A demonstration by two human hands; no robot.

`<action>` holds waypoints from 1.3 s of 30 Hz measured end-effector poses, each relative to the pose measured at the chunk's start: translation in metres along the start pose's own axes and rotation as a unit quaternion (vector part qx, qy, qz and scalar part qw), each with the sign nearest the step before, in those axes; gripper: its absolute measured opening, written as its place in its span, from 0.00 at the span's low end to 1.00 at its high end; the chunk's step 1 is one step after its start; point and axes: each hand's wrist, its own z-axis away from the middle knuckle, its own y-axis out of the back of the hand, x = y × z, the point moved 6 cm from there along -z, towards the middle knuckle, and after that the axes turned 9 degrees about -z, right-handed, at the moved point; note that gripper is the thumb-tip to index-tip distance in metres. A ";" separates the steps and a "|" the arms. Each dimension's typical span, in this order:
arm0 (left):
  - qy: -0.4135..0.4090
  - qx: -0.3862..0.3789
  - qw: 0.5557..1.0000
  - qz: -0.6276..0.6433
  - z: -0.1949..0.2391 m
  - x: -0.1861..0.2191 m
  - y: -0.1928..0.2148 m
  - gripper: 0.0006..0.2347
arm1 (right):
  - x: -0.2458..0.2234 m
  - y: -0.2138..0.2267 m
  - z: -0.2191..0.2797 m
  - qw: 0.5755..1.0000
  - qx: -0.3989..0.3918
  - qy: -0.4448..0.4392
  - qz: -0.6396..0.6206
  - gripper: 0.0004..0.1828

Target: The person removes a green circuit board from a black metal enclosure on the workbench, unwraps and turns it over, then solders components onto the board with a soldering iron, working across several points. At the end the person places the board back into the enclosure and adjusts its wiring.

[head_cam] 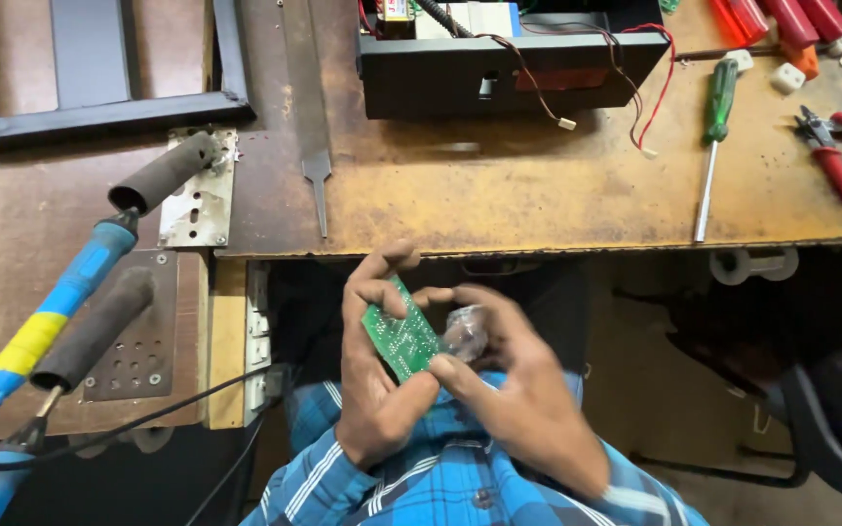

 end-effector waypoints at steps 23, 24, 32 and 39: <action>0.276 0.006 0.923 0.268 -0.012 -0.038 0.010 0.39 | -0.028 -0.013 -0.022 0.986 0.034 0.163 -0.018 0.05; 0.273 0.002 0.923 0.272 -0.015 -0.023 0.003 0.39 | -0.024 -0.010 -0.019 0.985 0.034 0.167 -0.014 0.05; 0.047 -0.126 0.991 -0.003 0.011 -0.038 -0.007 0.46 | -0.004 -0.005 -0.026 0.993 0.009 0.057 -0.102 0.11; 0.064 -0.103 0.992 -0.036 0.006 -0.090 -0.015 0.42 | -0.004 -0.021 -0.043 0.997 0.013 -0.005 -0.078 0.11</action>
